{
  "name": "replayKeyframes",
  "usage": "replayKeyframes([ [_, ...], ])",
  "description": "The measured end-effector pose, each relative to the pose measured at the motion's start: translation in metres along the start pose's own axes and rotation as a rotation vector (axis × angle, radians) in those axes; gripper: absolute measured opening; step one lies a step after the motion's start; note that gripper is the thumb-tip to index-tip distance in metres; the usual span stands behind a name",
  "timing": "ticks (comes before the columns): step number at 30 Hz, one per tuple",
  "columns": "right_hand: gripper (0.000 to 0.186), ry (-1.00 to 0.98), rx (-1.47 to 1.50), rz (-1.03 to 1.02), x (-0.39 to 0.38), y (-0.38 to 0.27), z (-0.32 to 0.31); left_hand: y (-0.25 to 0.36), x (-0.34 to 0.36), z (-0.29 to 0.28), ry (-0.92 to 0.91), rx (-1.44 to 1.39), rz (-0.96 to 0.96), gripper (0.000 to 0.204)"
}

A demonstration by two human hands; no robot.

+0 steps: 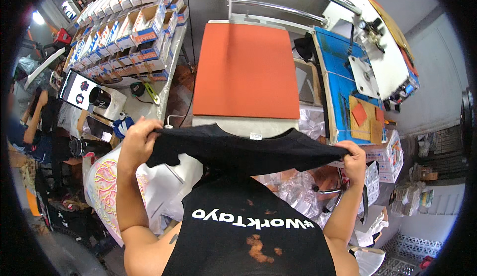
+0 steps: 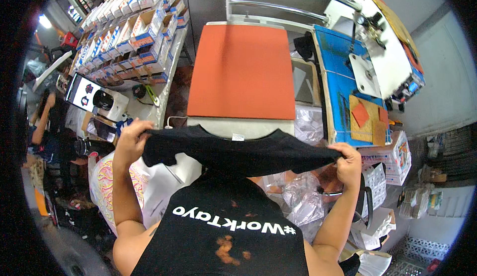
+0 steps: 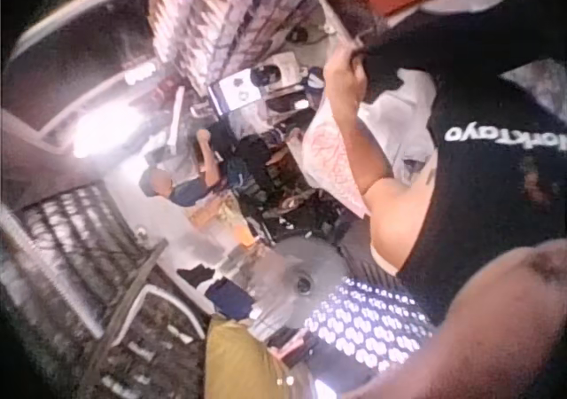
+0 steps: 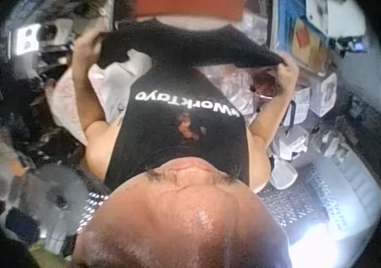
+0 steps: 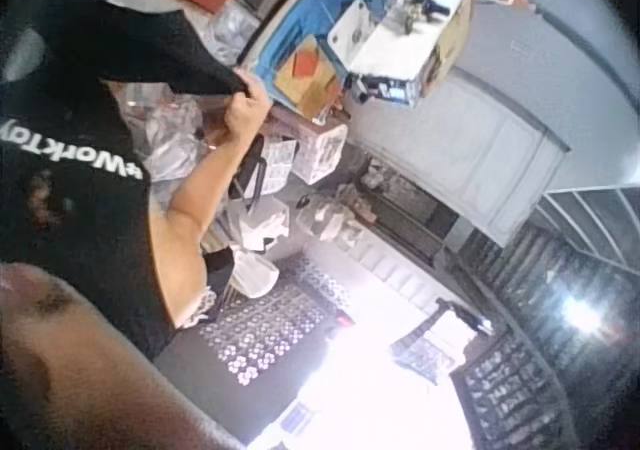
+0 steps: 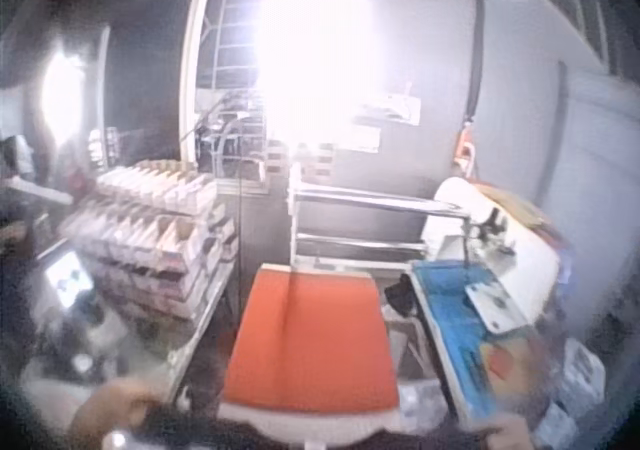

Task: The person places a black t-shirt on a heat press, aligns a colorful transfer sheet, and operates the press to apply the design. They then remove the finished shirt, place it on a nearby chair, and repeat the process with another t-shirt, trimming excess transfer material with scissors.

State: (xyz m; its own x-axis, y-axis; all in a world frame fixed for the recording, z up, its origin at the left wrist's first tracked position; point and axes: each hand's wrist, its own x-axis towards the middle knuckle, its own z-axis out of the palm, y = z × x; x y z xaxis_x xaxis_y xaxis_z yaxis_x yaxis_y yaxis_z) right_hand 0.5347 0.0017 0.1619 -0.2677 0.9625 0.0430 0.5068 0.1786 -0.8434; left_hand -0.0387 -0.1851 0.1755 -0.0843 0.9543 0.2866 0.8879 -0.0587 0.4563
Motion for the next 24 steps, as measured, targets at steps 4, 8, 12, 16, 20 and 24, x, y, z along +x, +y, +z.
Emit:
replayKeyframes([
  [4,0.040,-0.026,-0.156,0.247,0.014,-0.001,0.023,-0.036,-0.011,-0.011,-0.227,-0.463,-0.454,0.014],
  [8,0.025,0.055,0.062,0.215,0.033,-0.026,0.005,-0.057,0.011,-0.038,-0.152,-0.734,-0.263,0.013],
  [12,0.015,0.139,-0.175,-0.148,0.105,-0.088,-0.048,-0.052,0.084,-0.084,0.018,-0.582,-0.057,0.013],
  [16,0.024,0.227,-0.388,-0.294,0.237,-0.135,-0.057,-0.058,0.207,-0.091,0.272,-0.163,-0.317,0.018],
  [20,0.033,0.316,-0.799,-0.286,0.393,-0.134,-0.018,-0.110,0.353,-0.054,0.337,0.335,-0.032,0.029],
  [24,0.030,0.382,-0.808,-0.219,0.495,-0.080,0.051,-0.170,0.440,0.033,0.333,0.319,-0.282,0.024],
])
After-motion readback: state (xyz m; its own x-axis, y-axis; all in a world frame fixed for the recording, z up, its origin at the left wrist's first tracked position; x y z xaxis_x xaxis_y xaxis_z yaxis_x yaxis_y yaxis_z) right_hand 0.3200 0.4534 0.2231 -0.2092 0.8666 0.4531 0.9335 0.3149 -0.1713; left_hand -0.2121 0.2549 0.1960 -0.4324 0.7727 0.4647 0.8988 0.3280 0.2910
